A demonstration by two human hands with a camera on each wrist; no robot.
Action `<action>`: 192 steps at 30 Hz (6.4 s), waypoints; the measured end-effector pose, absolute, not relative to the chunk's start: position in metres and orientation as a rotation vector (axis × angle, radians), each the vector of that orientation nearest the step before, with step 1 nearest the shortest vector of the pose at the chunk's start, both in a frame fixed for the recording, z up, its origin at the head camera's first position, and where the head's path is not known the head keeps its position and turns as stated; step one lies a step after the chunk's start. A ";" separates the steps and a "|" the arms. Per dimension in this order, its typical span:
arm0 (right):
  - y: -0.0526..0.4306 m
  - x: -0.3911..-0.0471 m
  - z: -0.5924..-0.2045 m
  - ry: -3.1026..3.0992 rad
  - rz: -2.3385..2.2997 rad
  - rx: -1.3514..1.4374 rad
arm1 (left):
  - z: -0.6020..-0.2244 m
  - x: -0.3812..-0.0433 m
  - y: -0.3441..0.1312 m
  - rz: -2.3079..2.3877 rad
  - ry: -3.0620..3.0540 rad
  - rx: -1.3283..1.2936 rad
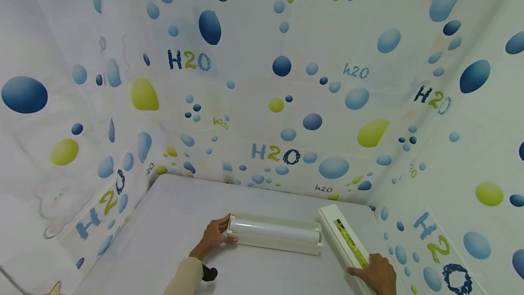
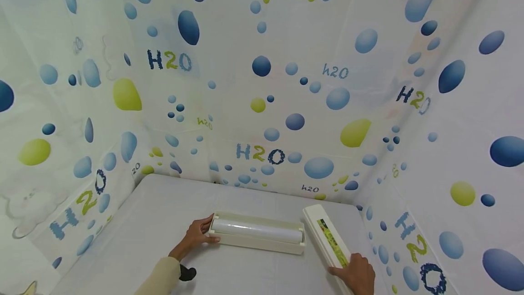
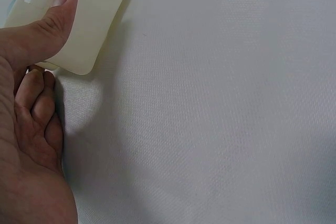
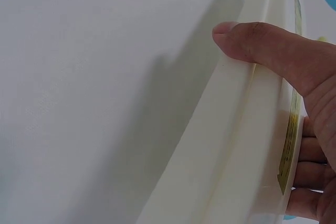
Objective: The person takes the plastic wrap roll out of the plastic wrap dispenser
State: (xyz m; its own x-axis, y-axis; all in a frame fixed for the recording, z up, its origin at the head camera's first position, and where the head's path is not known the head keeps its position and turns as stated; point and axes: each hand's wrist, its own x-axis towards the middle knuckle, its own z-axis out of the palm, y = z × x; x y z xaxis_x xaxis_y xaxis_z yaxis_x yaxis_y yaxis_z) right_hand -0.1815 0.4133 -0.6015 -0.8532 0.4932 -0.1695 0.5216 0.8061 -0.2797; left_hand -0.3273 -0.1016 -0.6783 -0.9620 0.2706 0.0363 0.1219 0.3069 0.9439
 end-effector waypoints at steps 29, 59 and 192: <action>0.412 -0.173 -0.614 2.874 -0.447 0.809 | -0.678 -0.329 -0.101 1.741 2.436 0.371; 0.408 -0.166 -0.620 2.844 -0.456 0.780 | -0.676 -0.326 -0.101 1.723 2.452 0.406; 0.308 -0.303 -0.507 2.609 -1.882 -0.391 | -0.690 -0.336 -0.102 1.752 2.435 0.398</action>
State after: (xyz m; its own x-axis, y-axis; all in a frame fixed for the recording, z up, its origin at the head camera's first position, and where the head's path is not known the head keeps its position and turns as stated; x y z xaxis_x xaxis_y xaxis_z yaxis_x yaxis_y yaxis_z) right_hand -0.3034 0.3076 -0.5074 -0.9661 -0.1364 0.2192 -0.2511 0.2979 -0.9210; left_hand -0.3359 -0.1017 -0.6896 -0.9589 0.2774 0.0590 0.1441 0.2972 0.9439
